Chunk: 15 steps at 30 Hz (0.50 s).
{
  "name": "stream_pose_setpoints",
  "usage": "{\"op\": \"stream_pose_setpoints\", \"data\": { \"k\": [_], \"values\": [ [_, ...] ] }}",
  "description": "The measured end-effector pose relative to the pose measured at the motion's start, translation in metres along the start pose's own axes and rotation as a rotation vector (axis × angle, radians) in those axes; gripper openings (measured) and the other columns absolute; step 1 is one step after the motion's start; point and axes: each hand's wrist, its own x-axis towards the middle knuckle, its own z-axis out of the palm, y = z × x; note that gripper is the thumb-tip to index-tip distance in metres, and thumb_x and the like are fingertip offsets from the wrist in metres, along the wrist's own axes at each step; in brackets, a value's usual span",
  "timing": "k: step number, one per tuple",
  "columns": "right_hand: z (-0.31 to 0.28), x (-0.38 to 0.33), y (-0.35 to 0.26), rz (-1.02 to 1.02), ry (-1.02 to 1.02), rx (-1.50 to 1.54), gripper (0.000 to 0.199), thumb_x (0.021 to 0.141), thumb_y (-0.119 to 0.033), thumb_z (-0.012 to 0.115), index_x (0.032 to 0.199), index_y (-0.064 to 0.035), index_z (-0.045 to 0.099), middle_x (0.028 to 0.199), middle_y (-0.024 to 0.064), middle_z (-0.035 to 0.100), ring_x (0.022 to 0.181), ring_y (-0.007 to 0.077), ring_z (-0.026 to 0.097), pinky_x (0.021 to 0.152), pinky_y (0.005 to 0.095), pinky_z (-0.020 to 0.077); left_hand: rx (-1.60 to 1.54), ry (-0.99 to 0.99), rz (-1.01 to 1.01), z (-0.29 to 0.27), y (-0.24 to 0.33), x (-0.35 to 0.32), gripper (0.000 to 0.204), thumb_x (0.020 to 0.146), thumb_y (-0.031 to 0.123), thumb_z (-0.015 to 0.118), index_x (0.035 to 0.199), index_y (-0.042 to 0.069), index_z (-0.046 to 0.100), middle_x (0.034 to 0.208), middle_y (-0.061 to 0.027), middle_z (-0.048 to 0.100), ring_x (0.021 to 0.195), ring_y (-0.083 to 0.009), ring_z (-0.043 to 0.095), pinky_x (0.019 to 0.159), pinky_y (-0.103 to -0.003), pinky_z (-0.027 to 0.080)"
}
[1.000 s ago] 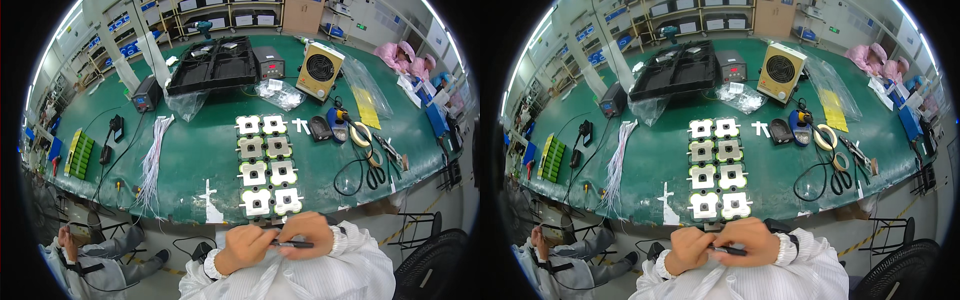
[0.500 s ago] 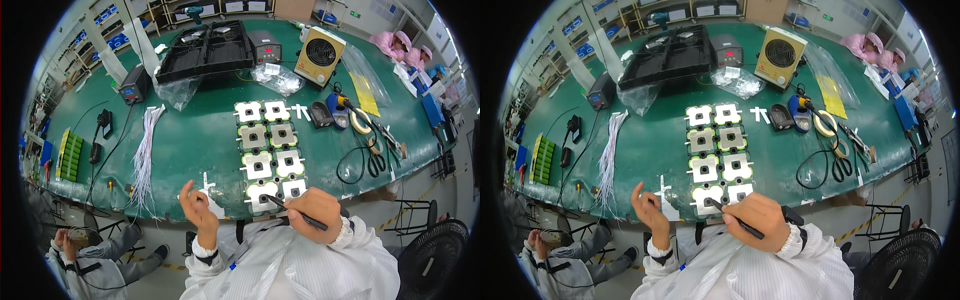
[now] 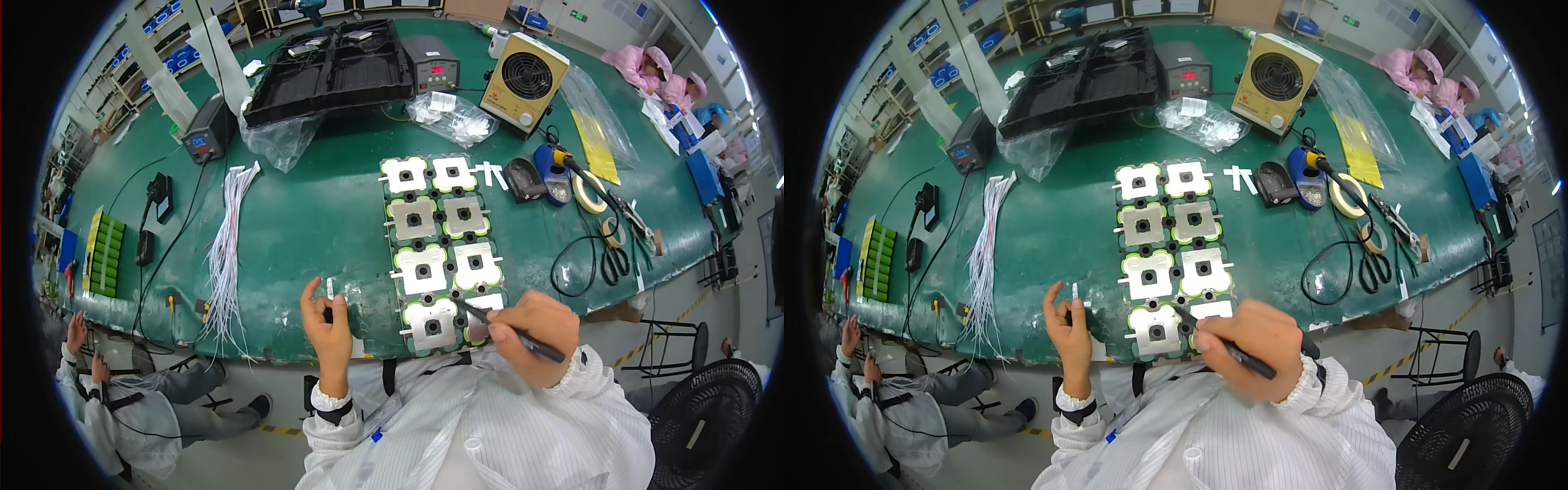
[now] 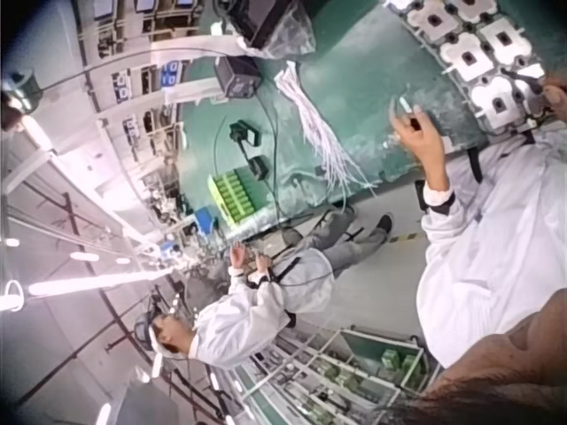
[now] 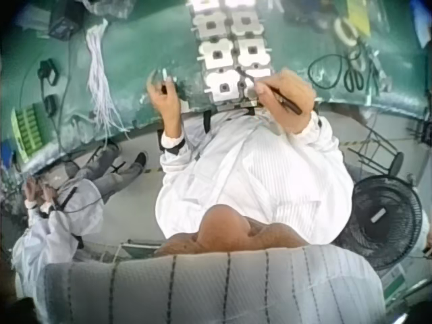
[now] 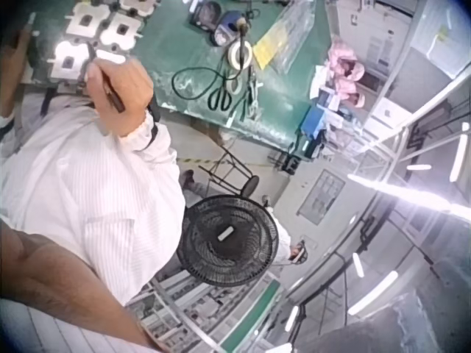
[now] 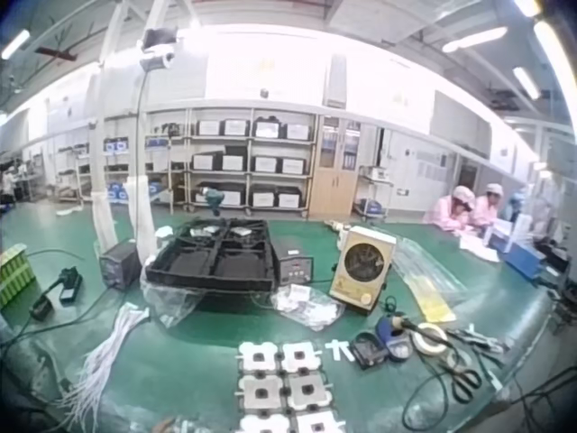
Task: The recorder is soldering wire connections onto a battery pack assembly at an industrial electronics workstation.
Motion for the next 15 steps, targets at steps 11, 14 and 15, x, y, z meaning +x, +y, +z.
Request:
{"op": "stream_pose_setpoints", "data": {
  "k": [11, 14, 15],
  "values": [
    [0.016, 0.033, 0.025, -0.083, -0.017, -0.081, 0.022, 0.088, -0.006, 0.07, 0.109, -0.0018, 0.074, 0.084, 0.0059, 0.069, 0.076, 0.0227, 0.06, 0.077, 0.0378, 0.0438, 0.001, 0.005, -0.031, -0.003, 0.001, 0.0, 0.037, 0.099, 0.003, 0.063, 0.134, -0.002, 0.053, 0.069, 0.0059, 0.044, 0.067, -0.0049, 0.039, 0.067, -0.023, 0.033],
    [0.019, 0.035, 0.027, -0.105, -0.036, -0.095, 0.02, 0.088, -0.007, 0.071, 0.107, -0.0033, 0.075, 0.08, 0.0031, 0.067, 0.076, 0.0208, 0.06, 0.079, 0.0373, 0.0427, -0.024, 0.004, -0.048, -0.003, 0.0, 0.0, 0.036, 0.099, 0.004, 0.063, 0.133, -0.002, 0.055, 0.07, 0.0061, 0.044, 0.067, -0.0045, 0.039, 0.066, -0.022, 0.032],
    [0.02, 0.035, 0.027, -0.102, -0.038, -0.099, 0.019, 0.088, -0.007, 0.071, 0.106, -0.0039, 0.075, 0.079, 0.002, 0.066, 0.075, 0.0202, 0.06, 0.08, 0.0373, 0.0424, -0.023, 0.005, -0.043, -0.003, 0.0, 0.0, 0.036, 0.099, 0.004, 0.063, 0.133, -0.002, 0.055, 0.07, 0.0062, 0.044, 0.067, -0.0044, 0.039, 0.066, -0.022, 0.032]
  ]
}}
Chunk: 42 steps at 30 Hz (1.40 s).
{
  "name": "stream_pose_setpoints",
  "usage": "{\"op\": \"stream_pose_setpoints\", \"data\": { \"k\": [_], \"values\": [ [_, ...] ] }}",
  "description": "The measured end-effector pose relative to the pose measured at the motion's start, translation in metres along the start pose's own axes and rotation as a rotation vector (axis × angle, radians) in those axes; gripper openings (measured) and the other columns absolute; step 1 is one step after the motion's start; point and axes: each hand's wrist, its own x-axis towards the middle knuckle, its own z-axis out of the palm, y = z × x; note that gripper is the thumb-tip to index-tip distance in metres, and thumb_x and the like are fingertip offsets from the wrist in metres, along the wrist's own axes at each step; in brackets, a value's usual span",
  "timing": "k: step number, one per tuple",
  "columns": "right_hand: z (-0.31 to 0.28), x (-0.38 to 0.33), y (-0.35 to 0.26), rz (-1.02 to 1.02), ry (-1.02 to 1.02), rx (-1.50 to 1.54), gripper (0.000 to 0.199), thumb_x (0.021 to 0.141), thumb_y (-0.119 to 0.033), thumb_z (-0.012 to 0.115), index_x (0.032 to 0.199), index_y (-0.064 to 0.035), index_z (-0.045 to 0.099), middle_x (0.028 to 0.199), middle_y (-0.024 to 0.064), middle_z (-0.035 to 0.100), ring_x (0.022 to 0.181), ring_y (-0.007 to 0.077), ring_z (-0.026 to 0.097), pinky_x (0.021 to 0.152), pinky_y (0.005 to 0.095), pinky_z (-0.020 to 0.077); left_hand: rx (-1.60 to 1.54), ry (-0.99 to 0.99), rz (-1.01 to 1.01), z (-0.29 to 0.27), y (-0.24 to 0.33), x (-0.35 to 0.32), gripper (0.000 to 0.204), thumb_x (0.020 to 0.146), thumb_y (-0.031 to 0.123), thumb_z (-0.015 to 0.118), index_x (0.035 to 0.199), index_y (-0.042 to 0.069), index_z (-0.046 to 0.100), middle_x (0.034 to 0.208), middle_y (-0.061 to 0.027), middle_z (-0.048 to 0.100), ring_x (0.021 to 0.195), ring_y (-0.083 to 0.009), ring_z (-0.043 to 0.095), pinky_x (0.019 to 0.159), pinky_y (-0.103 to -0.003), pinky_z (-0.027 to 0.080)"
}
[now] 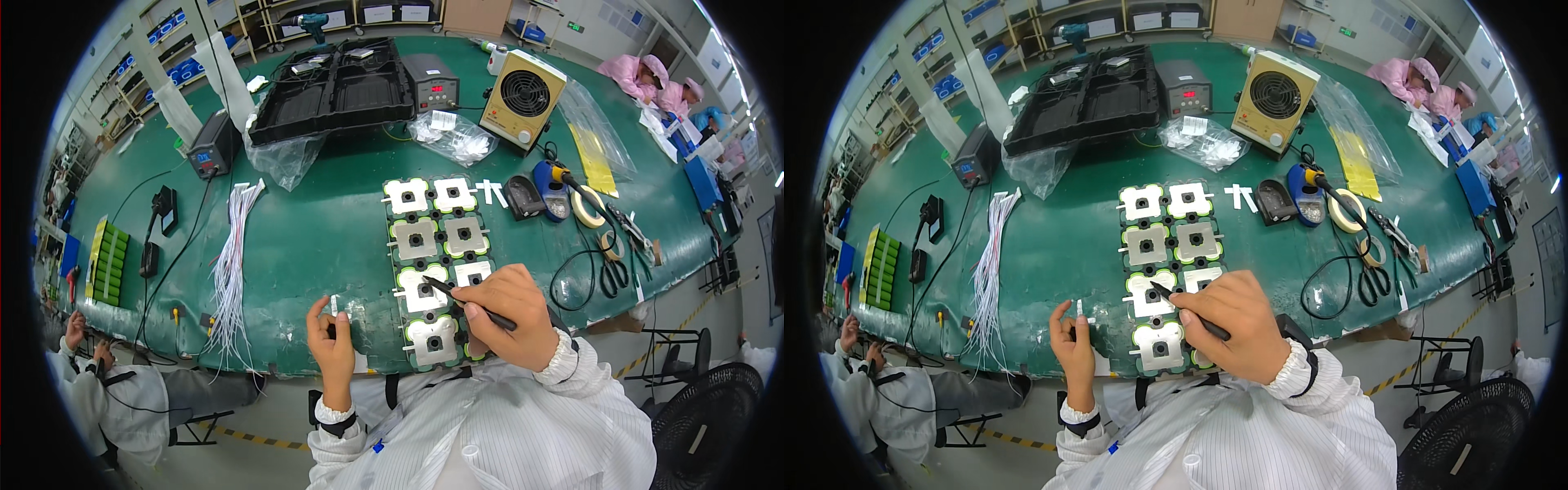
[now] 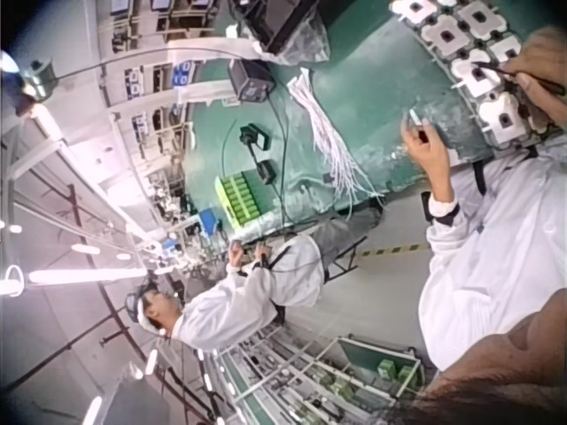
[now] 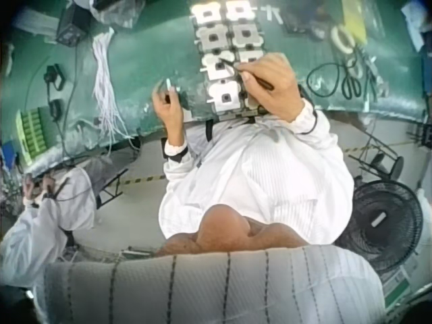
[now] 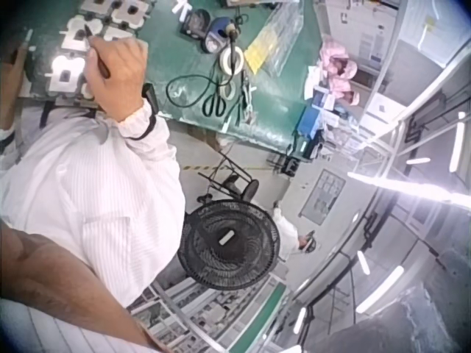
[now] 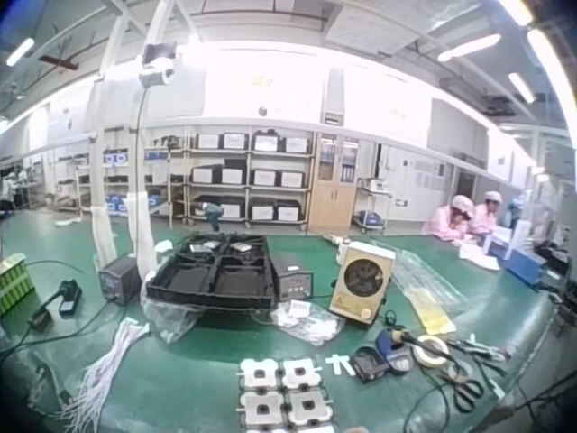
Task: The recorder is soldering wire connections onto a battery pack assembly at an industrial electronics workstation.
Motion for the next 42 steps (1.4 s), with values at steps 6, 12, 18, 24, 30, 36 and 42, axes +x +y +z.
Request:
{"op": "stream_pose_setpoints", "data": {
  "k": [6, 12, 18, 24, 30, 36, 42],
  "values": [
    [0.002, 0.0, 0.002, 0.004, -0.012, -0.016, 0.019, 0.087, -0.007, 0.071, 0.105, -0.0041, 0.075, 0.078, 0.0019, 0.065, 0.075, 0.0201, 0.059, 0.079, 0.0376, 0.0427, 0.003, 0.0, 0.005, 0.0, 0.0, 0.0, 0.036, 0.099, 0.004, 0.063, 0.133, -0.002, 0.055, 0.071, 0.0062, 0.045, 0.068, -0.0043, 0.039, 0.066, -0.022, 0.032],
    [0.0, -0.001, 0.002, 0.006, -0.014, -0.004, 0.019, 0.088, -0.007, 0.071, 0.106, -0.004, 0.075, 0.078, 0.0028, 0.065, 0.075, 0.021, 0.06, 0.079, 0.0378, 0.0426, 0.004, -0.002, 0.011, 0.0, 0.0, 0.001, 0.036, 0.099, 0.004, 0.063, 0.133, -0.001, 0.055, 0.071, 0.006, 0.046, 0.068, -0.0044, 0.039, 0.066, -0.022, 0.032],
    [-0.009, 0.008, 0.008, 0.056, 0.012, 0.017, 0.017, 0.089, -0.01, 0.07, 0.105, -0.0037, 0.074, 0.087, 0.006, 0.069, 0.078, 0.0233, 0.062, 0.081, 0.0383, 0.0437, 0.016, 0.001, 0.012, 0.0, 0.001, 0.001, 0.036, 0.098, 0.002, 0.063, 0.133, -0.001, 0.055, 0.071, 0.0056, 0.046, 0.068, -0.0049, 0.04, 0.066, -0.022, 0.033],
    [-0.006, 0.032, 0.027, 0.069, 0.062, -0.022, 0.017, 0.09, -0.014, 0.072, 0.105, -0.0052, 0.075, 0.086, 0.0045, 0.071, 0.081, 0.0215, 0.063, 0.085, 0.0368, 0.0446, 0.009, 0.005, 0.013, -0.001, 0.001, 0.002, 0.036, 0.097, 0.002, 0.063, 0.132, -0.002, 0.055, 0.071, 0.0052, 0.047, 0.068, -0.0053, 0.041, 0.068, -0.023, 0.034],
    [0.008, 0.043, 0.04, 0.04, 0.036, -0.019, 0.017, 0.091, -0.016, 0.073, 0.106, -0.0071, 0.075, 0.086, 0.0024, 0.071, 0.078, 0.0201, 0.061, 0.084, 0.0361, 0.0434, 0.006, 0.007, 0.006, -0.001, 0.001, 0.002, 0.036, 0.098, 0.003, 0.064, 0.132, -0.001, 0.056, 0.072, 0.0048, 0.048, 0.069, -0.0053, 0.042, 0.069, -0.023, 0.036],
    [0.009, 0.045, 0.041, 0.032, 0.014, -0.026, 0.017, 0.092, -0.017, 0.072, 0.106, -0.0077, 0.075, 0.086, 0.0024, 0.071, 0.079, 0.0204, 0.061, 0.084, 0.0365, 0.0432, 0.013, 0.006, 0.003, -0.001, -0.001, 0.002, 0.036, 0.098, 0.005, 0.064, 0.133, -0.002, 0.055, 0.072, 0.0045, 0.05, 0.069, -0.0055, 0.043, 0.07, -0.023, 0.037],
    [0.007, 0.048, 0.042, 0.069, 0.015, -0.009, 0.016, 0.089, -0.01, 0.072, 0.103, -0.0039, 0.077, 0.087, 0.0071, 0.073, 0.08, 0.0218, 0.065, 0.084, 0.036, 0.0464, 0.008, 0.004, 0.014, 0.001, 0.0, 0.003, 0.035, 0.099, 0.005, 0.063, 0.132, -0.002, 0.056, 0.072, 0.0058, 0.046, 0.068, -0.0044, 0.039, 0.066, -0.023, 0.033]
  ]
}}
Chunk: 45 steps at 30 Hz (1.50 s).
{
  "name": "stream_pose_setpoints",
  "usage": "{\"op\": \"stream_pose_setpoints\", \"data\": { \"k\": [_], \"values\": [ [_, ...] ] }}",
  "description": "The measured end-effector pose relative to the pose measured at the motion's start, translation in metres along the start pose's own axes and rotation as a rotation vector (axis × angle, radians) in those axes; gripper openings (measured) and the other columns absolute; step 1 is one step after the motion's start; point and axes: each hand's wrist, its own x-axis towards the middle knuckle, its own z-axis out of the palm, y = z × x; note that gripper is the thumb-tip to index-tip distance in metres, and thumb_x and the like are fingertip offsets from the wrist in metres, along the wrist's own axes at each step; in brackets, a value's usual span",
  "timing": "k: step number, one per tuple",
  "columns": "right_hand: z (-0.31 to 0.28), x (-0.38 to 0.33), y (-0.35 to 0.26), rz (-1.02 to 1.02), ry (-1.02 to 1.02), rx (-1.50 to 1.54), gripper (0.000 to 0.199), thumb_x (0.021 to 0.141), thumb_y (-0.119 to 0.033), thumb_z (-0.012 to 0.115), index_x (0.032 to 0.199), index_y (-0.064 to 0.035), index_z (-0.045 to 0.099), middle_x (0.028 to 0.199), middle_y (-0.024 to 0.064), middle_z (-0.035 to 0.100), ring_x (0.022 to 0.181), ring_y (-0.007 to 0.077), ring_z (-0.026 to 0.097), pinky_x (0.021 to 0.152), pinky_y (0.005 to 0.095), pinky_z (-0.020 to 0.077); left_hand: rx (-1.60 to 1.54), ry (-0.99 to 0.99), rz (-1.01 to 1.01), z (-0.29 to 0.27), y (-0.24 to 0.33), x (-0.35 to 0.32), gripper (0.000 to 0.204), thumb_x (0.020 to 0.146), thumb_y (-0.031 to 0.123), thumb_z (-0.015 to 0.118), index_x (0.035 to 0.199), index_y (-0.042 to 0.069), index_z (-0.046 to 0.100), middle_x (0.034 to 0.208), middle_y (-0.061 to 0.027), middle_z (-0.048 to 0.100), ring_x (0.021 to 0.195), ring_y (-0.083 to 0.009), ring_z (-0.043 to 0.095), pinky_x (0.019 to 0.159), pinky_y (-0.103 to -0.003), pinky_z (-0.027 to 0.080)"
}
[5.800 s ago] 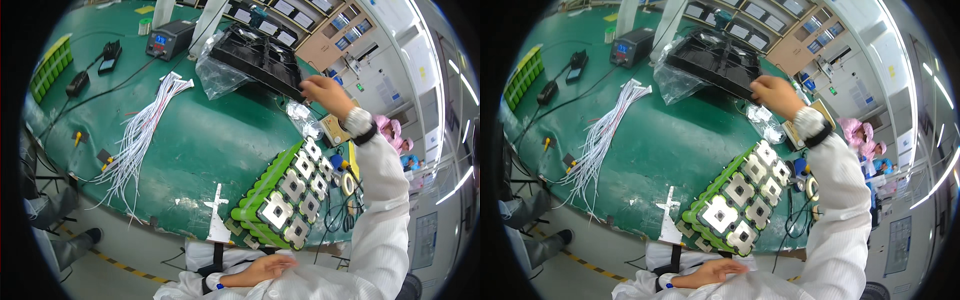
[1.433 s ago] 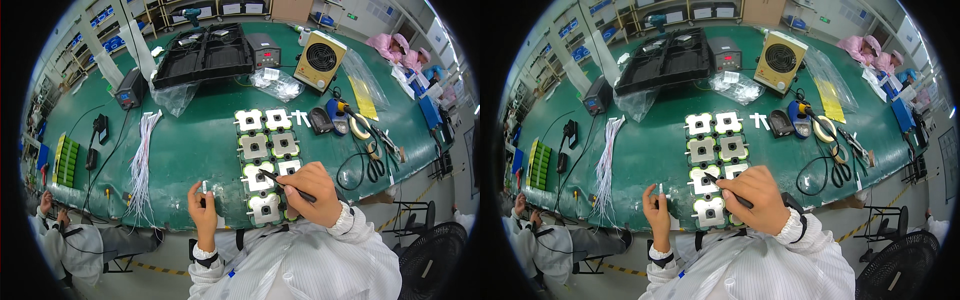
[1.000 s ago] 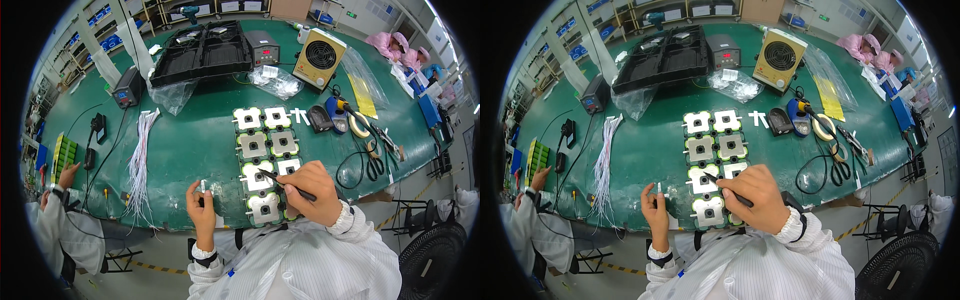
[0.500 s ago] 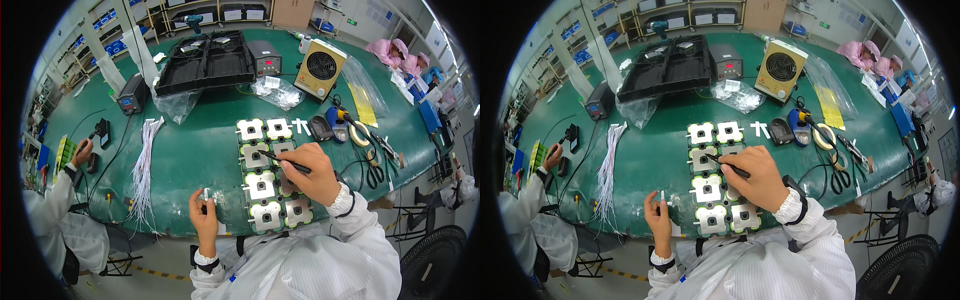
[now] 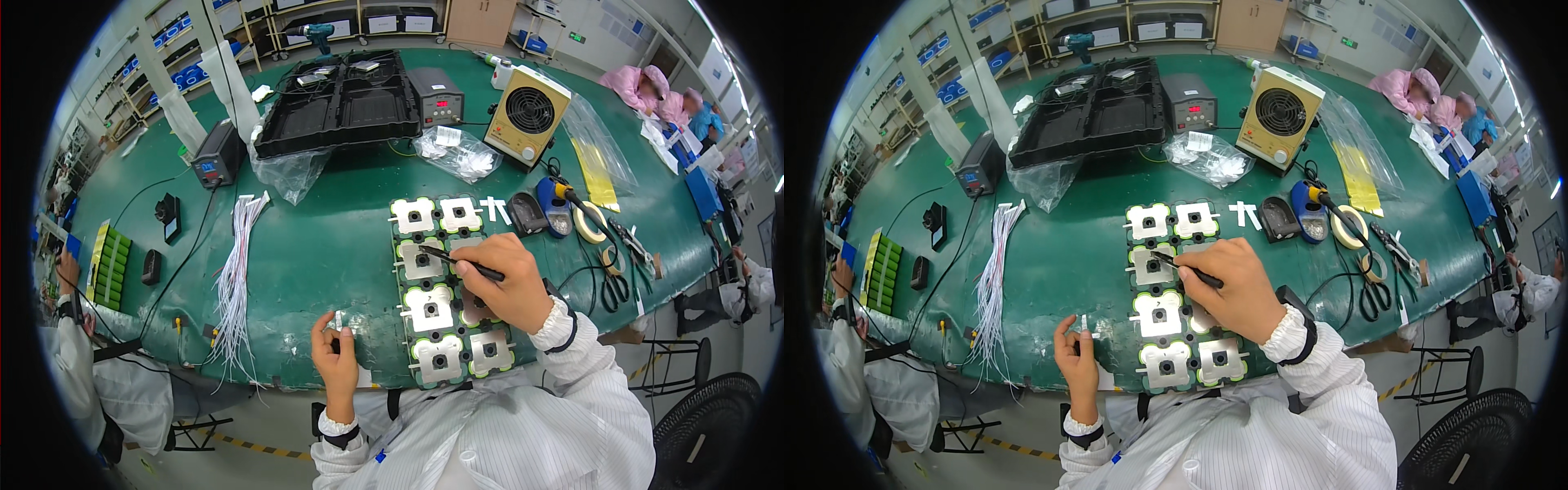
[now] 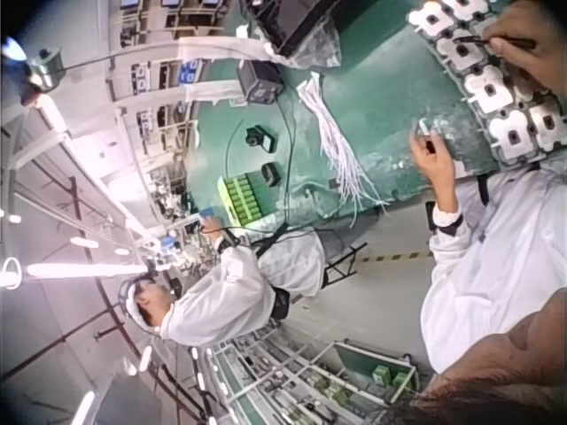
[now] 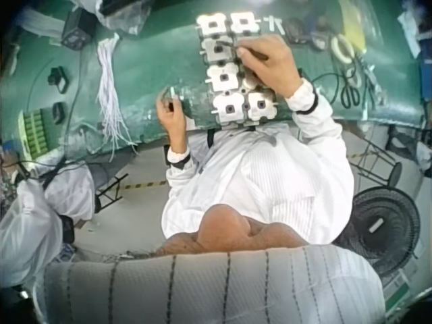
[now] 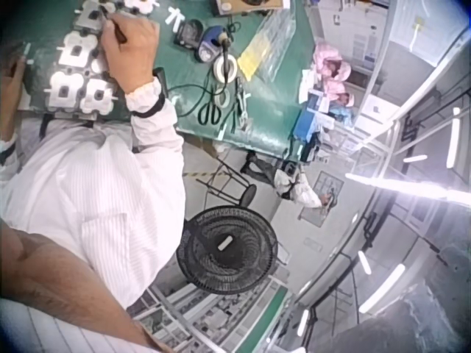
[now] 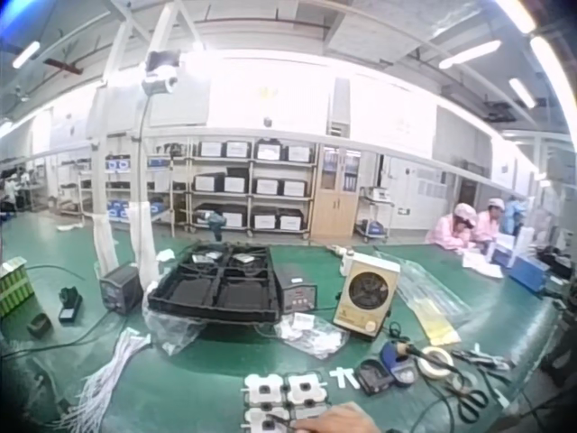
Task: The recorder is soldering wire connections onto a battery pack assembly at an industrial electronics workstation.
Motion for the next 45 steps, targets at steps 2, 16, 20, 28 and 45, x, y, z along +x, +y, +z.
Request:
{"op": "stream_pose_setpoints", "data": {
  "k": [2, 16, 20, 28, 45],
  "values": [
    [0.0, 0.002, 0.001, -0.005, 0.001, -0.002, 0.016, 0.089, -0.01, 0.072, 0.104, -0.0038, 0.077, 0.087, 0.0071, 0.073, 0.08, 0.0217, 0.065, 0.083, 0.0359, 0.0464, -0.003, 0.014, 0.018, 0.001, 0.0, 0.0, 0.033, 0.099, 0.004, 0.062, 0.131, -0.002, 0.056, 0.071, 0.0075, 0.042, 0.066, -0.0032, 0.035, 0.063, -0.022, 0.028],
    [0.004, 0.014, 0.018, 0.13, 0.057, 0.054, 0.015, 0.091, -0.015, 0.072, 0.101, -0.0054, 0.077, 0.085, 0.0079, 0.072, 0.079, 0.0235, 0.064, 0.081, 0.0367, 0.046, -0.002, -0.004, -0.031, -0.002, -0.001, 0.0, 0.036, 0.097, 0.003, 0.064, 0.132, -0.001, 0.056, 0.073, 0.0044, 0.05, 0.07, -0.0054, 0.043, 0.071, -0.023, 0.037],
    [-0.014, 0.006, 0.026, 0.196, 0.226, -0.015, 0.012, 0.088, -0.011, 0.072, 0.098, -0.006, 0.079, 0.082, 0.0078, 0.072, 0.077, 0.0234, 0.063, 0.077, 0.0354, 0.0471, -0.03, -0.006, -0.047, -0.001, 0.0, -0.001, 0.036, 0.098, 0.003, 0.064, 0.132, -0.001, 0.056, 0.073, 0.0044, 0.049, 0.07, -0.0053, 0.043, 0.071, -0.023, 0.037],
    [-0.02, -0.011, 0.04, 0.287, 0.245, 0.014, 0.014, 0.088, -0.012, 0.072, 0.099, -0.0058, 0.079, 0.081, 0.0072, 0.072, 0.078, 0.0229, 0.063, 0.077, 0.0355, 0.0479, 0.0, -0.002, -0.008, 0.001, 0.0, 0.001, 0.035, 0.098, 0.003, 0.062, 0.133, -0.001, 0.056, 0.074, 0.0047, 0.049, 0.07, -0.0048, 0.041, 0.068, -0.021, 0.034],
    [-0.026, -0.016, 0.032, 0.344, 0.225, 0.199, 0.016, 0.092, -0.007, 0.067, 0.102, 0.003, 0.075, 0.084, 0.0088, 0.072, 0.076, 0.0141, 0.061, 0.07, 0.0292, 0.0472, 0.018, -0.001, 0.0, 0.001, 0.001, 0.001, 0.035, 0.098, 0.002, 0.061, 0.132, -0.001, 0.056, 0.072, 0.0052, 0.046, 0.068, -0.0047, 0.04, 0.067, -0.021, 0.034]
  ]
}}
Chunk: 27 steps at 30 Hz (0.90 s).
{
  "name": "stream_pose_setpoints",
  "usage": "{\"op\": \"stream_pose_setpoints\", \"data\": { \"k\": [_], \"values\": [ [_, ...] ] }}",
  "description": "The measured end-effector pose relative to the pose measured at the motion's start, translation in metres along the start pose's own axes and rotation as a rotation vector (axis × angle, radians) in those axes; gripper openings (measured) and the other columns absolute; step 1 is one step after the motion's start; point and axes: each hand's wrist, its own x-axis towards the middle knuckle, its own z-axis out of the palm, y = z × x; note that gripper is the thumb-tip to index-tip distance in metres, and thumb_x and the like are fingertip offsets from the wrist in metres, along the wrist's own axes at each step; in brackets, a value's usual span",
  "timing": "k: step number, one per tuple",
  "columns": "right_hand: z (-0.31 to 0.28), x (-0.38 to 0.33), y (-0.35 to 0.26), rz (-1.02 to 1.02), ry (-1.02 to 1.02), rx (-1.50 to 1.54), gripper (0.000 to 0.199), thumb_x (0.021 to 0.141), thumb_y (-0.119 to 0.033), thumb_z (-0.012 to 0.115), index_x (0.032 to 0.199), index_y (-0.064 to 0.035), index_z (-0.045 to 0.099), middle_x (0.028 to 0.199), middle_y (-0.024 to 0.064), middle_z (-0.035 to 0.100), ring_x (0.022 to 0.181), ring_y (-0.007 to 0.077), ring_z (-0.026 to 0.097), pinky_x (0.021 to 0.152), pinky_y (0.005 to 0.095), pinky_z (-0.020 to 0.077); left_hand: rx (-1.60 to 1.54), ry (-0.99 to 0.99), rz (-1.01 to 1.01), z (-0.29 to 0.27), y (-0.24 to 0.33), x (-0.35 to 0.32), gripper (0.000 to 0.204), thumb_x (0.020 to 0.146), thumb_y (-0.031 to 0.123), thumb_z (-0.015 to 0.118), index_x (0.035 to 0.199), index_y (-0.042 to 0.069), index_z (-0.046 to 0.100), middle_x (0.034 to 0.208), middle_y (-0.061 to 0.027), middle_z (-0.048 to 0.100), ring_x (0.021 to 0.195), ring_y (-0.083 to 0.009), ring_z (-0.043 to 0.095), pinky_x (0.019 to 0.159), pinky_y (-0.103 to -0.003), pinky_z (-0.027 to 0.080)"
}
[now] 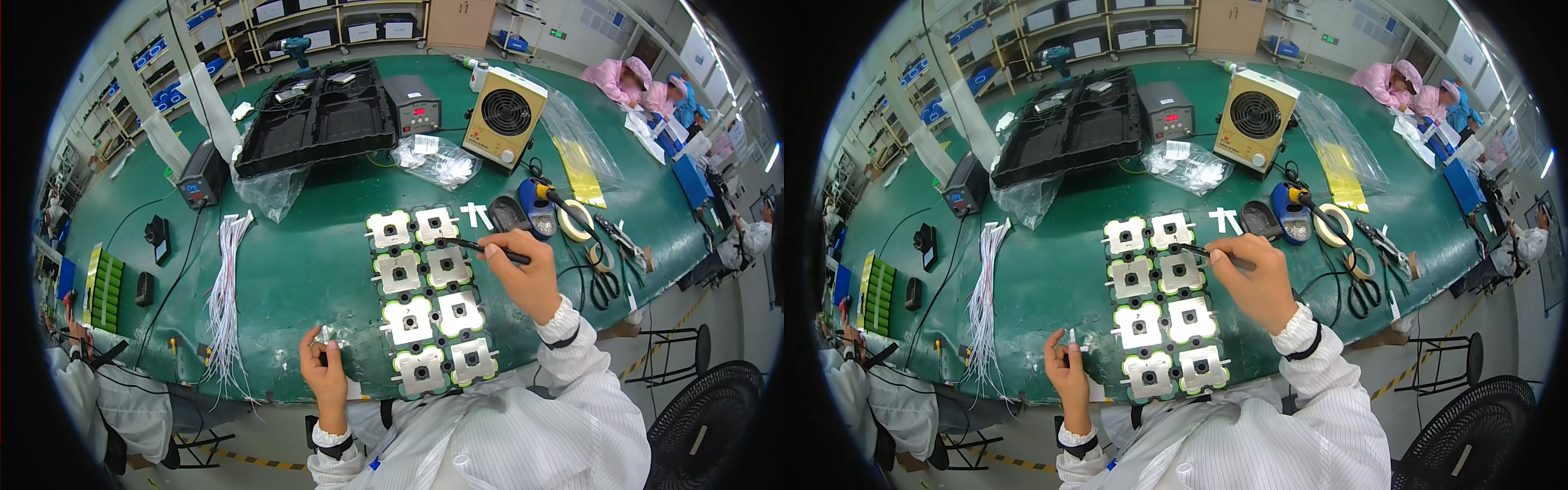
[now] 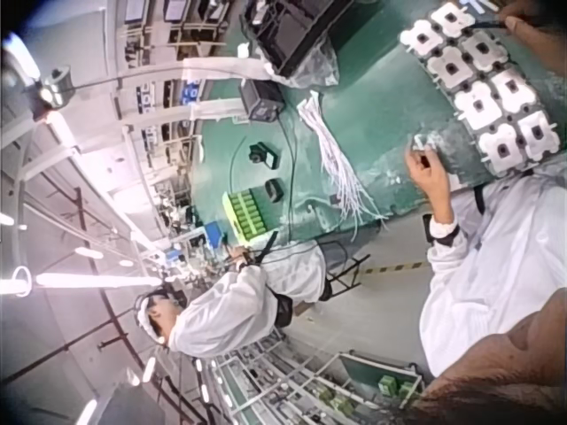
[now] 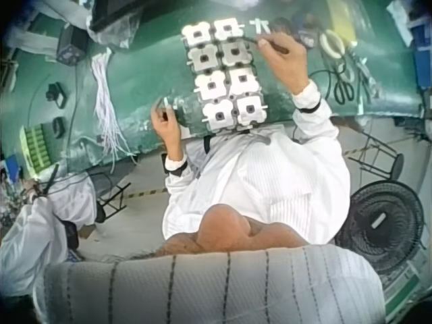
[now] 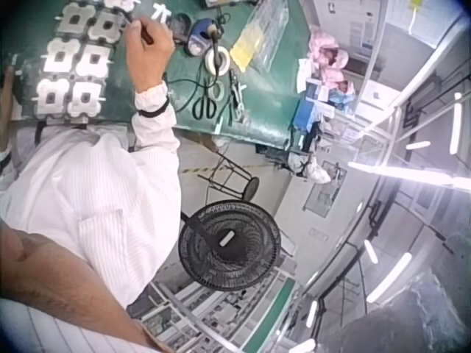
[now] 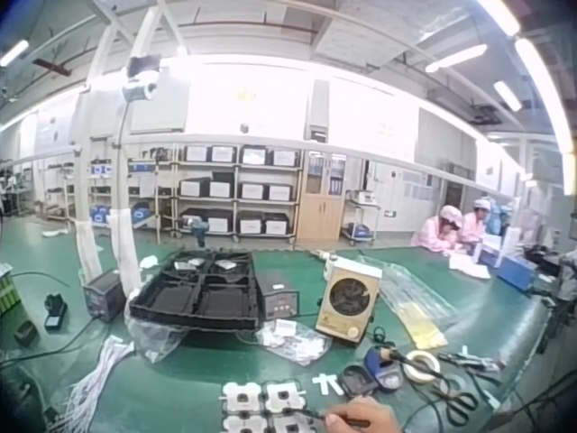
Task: The recorder is soldering wire connections onto a battery pack assembly at an industrial electronics workstation.
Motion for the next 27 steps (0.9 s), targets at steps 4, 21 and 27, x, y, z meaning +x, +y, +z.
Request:
{"op": "stream_pose_setpoints", "data": {
  "k": [4, 21, 27],
  "values": [
    [-0.015, -0.018, -0.01, -0.17, 0.103, -0.163, 0.014, 0.089, -0.005, 0.069, 0.1, -0.001, 0.076, 0.084, 0.0064, 0.073, 0.08, 0.0199, 0.061, 0.071, 0.0343, 0.0503, 0.0, 0.001, -0.006, 0.0, -0.001, -0.001, 0.034, 0.098, 0.003, 0.062, 0.132, -0.001, 0.056, 0.072, 0.0049, 0.047, 0.069, -0.0051, 0.04, 0.067, -0.022, 0.034],
    [-0.015, -0.048, -0.007, -0.251, -0.035, -0.165, 0.012, 0.085, -0.006, 0.071, 0.095, -0.0021, 0.075, 0.075, 0.0065, 0.067, 0.068, 0.0219, 0.061, 0.074, 0.0365, 0.0445, 0.063, 0.004, 0.04, 0.001, -0.009, 0.001, 0.032, 0.101, 0.007, 0.06, 0.133, 0.0, 0.055, 0.073, 0.0064, 0.045, 0.069, -0.0034, 0.038, 0.065, -0.022, 0.031],
    [-0.032, -0.07, -0.015, -0.296, -0.06, -0.139, 0.013, 0.083, -0.005, 0.07, 0.094, -0.0017, 0.075, 0.075, 0.0067, 0.066, 0.068, 0.0225, 0.061, 0.073, 0.0375, 0.0447, 0.039, 0.004, -0.011, 0.001, -0.006, -0.001, 0.034, 0.099, 0.006, 0.063, 0.132, -0.002, 0.057, 0.075, 0.0039, 0.048, 0.072, -0.0062, 0.042, 0.072, -0.023, 0.036]
  ]
}}
